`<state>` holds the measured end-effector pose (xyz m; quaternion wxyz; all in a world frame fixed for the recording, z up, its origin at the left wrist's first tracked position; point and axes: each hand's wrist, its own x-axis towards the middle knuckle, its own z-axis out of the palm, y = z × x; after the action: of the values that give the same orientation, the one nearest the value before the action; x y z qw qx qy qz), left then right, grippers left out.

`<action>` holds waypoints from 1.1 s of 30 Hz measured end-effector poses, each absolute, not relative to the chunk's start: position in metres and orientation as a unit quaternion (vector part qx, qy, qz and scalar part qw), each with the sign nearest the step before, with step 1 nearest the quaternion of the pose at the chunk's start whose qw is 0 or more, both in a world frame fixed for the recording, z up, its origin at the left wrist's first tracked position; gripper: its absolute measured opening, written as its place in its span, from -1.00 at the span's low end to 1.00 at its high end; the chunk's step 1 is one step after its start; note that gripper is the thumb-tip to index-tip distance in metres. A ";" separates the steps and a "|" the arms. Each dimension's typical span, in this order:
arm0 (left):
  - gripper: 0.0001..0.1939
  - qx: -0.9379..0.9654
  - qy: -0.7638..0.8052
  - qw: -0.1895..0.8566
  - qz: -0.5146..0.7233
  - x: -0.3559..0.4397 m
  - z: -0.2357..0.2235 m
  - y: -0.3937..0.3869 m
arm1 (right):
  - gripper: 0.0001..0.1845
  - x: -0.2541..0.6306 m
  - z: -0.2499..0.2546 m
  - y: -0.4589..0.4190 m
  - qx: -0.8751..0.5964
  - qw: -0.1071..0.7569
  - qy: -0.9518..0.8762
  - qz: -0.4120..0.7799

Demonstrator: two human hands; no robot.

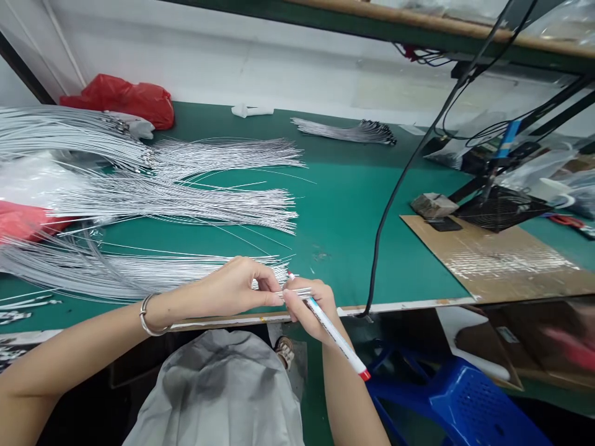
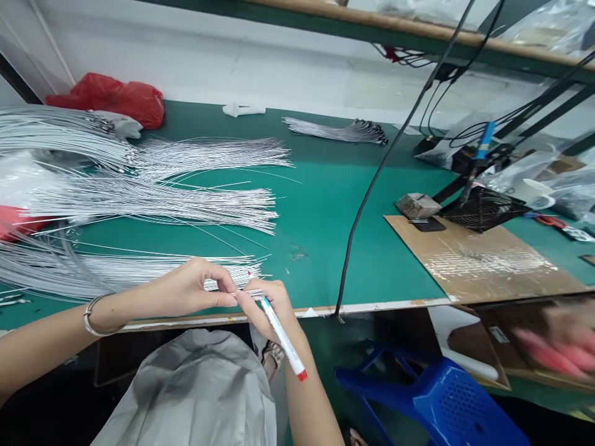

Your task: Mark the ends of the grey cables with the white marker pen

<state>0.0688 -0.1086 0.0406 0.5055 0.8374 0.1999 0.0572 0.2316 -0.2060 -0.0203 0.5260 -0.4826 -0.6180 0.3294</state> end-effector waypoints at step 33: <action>-0.75 0.801 0.181 0.571 -0.005 0.064 0.047 -0.104 | -0.81 0.221 -0.027 -0.207 -0.528 0.581 -0.566 0.251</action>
<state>0.0635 -0.1043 0.0472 0.5713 0.8005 0.1810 -0.0048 0.2213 -0.2073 -0.0268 0.5812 -0.5284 -0.5657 0.2509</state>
